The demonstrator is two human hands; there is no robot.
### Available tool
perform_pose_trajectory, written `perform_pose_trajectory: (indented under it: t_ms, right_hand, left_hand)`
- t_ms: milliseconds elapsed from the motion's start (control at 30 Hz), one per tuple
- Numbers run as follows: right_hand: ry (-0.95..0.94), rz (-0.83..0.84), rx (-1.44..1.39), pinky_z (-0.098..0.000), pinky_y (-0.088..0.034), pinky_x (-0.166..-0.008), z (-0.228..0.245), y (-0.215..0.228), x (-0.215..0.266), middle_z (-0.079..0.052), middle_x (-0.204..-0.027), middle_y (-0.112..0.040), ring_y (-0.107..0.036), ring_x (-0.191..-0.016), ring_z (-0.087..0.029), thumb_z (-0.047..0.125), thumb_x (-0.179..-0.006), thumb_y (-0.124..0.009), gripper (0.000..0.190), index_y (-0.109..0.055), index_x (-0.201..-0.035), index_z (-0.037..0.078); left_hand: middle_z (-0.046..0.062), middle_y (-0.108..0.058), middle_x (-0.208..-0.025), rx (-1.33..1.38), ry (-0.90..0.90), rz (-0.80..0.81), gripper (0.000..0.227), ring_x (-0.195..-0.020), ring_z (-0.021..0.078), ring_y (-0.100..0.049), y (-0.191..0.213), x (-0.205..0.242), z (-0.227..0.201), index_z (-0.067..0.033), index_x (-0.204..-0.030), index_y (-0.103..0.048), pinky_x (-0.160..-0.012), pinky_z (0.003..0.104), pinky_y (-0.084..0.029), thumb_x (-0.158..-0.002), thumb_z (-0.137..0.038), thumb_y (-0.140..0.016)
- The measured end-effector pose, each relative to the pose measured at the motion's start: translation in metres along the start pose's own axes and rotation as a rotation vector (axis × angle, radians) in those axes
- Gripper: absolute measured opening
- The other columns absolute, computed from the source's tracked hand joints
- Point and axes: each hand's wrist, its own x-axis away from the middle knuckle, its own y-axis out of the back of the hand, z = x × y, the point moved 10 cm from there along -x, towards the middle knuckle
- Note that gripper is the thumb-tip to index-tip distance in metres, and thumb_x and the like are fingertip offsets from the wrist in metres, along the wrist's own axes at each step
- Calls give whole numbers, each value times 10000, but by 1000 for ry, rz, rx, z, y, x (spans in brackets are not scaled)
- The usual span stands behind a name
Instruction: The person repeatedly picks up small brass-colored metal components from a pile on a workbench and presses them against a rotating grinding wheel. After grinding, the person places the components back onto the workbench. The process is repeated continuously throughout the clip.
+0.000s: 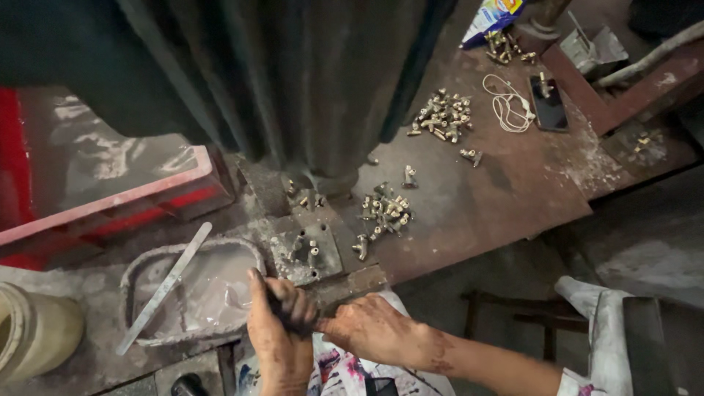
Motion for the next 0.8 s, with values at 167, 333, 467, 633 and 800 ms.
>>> perform_pose_trajectory:
  t_ms: [167,333,467,633,800]
  right_hand:
    - [228,83,-784,-429,-582,-760,8,-25,18,-192,-973,-719,-702,-876,-320,253,-918,-759,490,-591,-1319,27]
    - [-208,254,-1705,-404,-603,-779,-1,-102,49,-169,-1015,-747,-721,-874,-288,219,-917,-715,418,-625,-1270,13]
    - [-409,8,-1839,-383,-620,-794,-71,-84,44,-151,-1050,-770,-737,-872,-262,191,-916,-680,368,-653,-1230,2]
    - [-464,-507,-945,-356,-606,-818,-184,30,17,-125,-1053,-791,-718,-880,-237,117,-960,-691,224,-738,-1144,-3]
    - [121,-480,-69,-388,-579,-970,-109,47,-33,-193,-1036,-744,-723,-1034,-344,18,-874,-727,189,-709,-1062,29]
  left_hand:
    - [-69,-344,-479,92,131,257,582,-320,67,-259,-17,11,14,-149,-635,-405,-294,234,-277,-1114,-469,-487]
    - [-4,-479,-633,284,253,805,491,-453,91,-436,-70,55,15,-60,-827,-534,-425,254,-434,-1136,-441,-506]
    - [67,-714,-991,-445,-35,484,494,-910,142,-714,-52,31,-9,-67,-1193,-632,-832,275,-571,-955,-464,-461]
    - [70,-709,-1160,-638,-271,239,328,-1062,161,-679,-21,18,-60,-40,-1246,-618,-938,345,-548,-1000,-249,-558]
    - [87,-708,-1102,-705,-289,205,236,-1005,146,-658,7,17,-55,-22,-1194,-682,-892,321,-543,-982,-126,-666]
